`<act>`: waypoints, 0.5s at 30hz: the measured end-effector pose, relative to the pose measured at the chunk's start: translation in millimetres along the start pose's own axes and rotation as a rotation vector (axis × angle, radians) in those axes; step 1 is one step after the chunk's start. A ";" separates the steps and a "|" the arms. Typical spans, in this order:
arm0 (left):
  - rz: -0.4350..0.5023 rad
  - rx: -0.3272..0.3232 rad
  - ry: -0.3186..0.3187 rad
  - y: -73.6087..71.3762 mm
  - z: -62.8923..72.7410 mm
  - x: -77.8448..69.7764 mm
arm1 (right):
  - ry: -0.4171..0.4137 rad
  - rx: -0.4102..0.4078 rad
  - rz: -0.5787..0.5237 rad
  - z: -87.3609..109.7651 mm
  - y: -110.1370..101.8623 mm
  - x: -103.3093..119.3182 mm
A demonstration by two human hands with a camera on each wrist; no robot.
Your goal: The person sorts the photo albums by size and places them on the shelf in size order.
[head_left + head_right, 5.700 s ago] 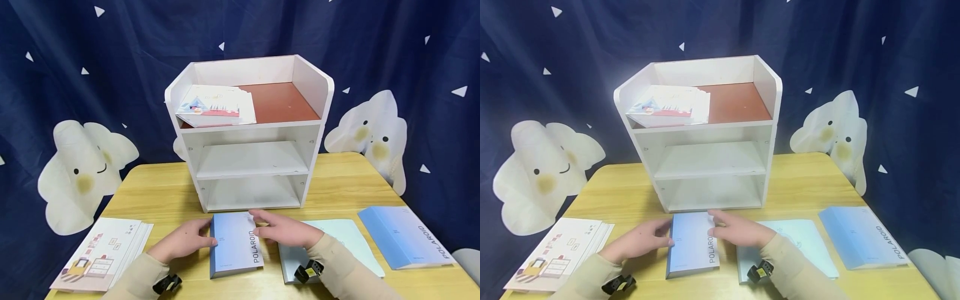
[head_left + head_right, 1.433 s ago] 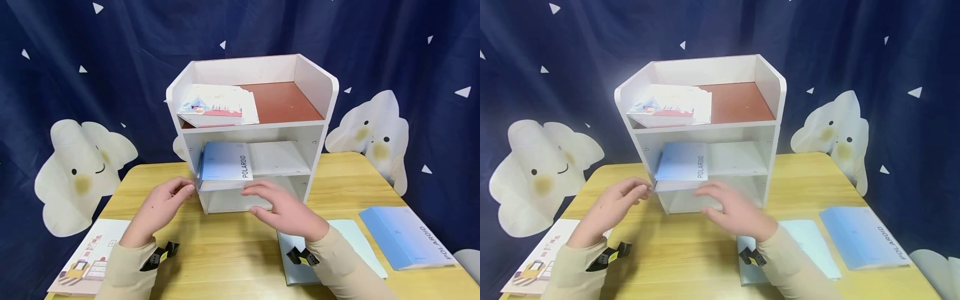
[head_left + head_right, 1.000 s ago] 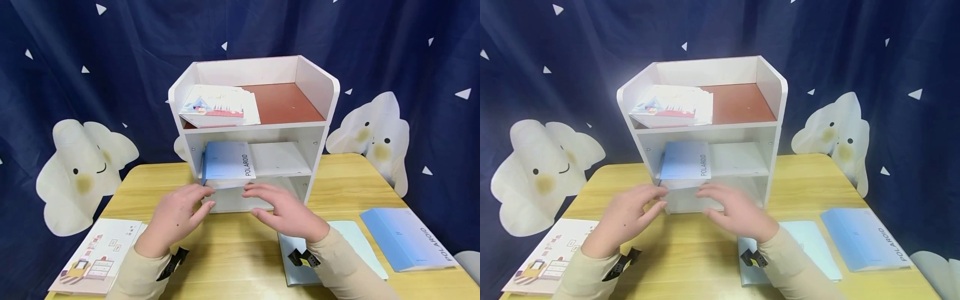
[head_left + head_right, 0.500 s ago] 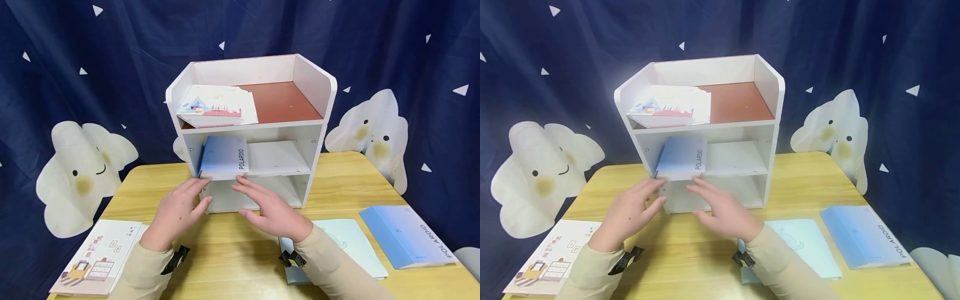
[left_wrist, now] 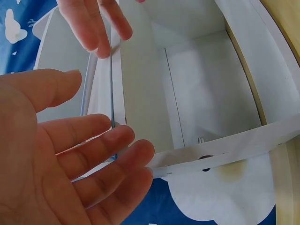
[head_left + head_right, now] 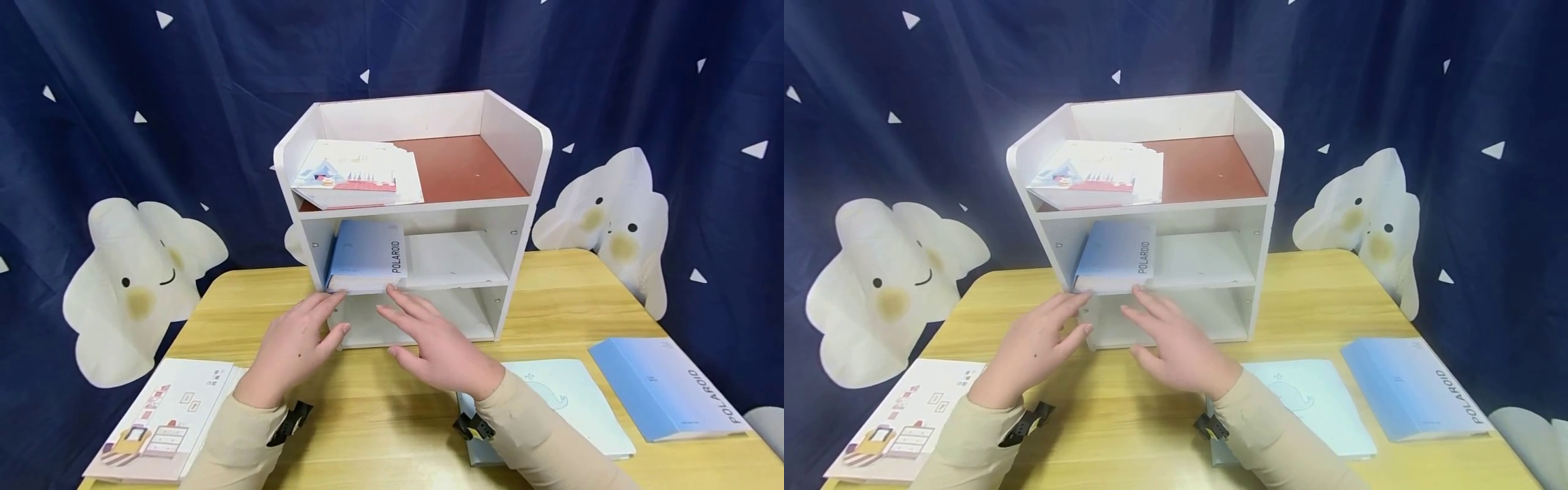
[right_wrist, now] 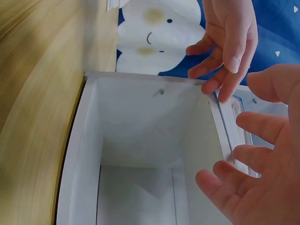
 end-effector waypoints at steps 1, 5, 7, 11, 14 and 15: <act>-0.001 0.002 -0.004 -0.1 0.5 0.5 | 0.001 0.006 0.001 -0.3 0.9 -0.2; -0.003 0.009 -0.009 -0.9 1.6 2.1 | 0.000 0.028 -0.006 -1.3 2.1 0.2; -0.008 0.013 -0.006 -1.0 1.6 1.6 | 0.001 0.036 -0.021 -1.2 0.5 1.3; -0.015 0.030 -0.004 0.5 1.6 -1.5 | 0.005 0.036 -0.049 3.0 -7.1 1.4; -0.009 0.036 -0.006 1.5 1.7 -4.4 | 0.036 0.050 -0.043 10.7 -15.9 -2.3; -0.006 0.038 -0.006 2.0 1.6 -5.3 | 0.052 0.063 -0.033 16.0 -19.5 -4.8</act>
Point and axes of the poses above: each hand's wrist, its own z-axis away from the middle knuckle, its own y-axis out of the palm, x = y × z, the point moved 1 cm from there along -z, towards the middle knuckle, and after that the axes turned 3 degrees about -y, right-handed, at the moved point
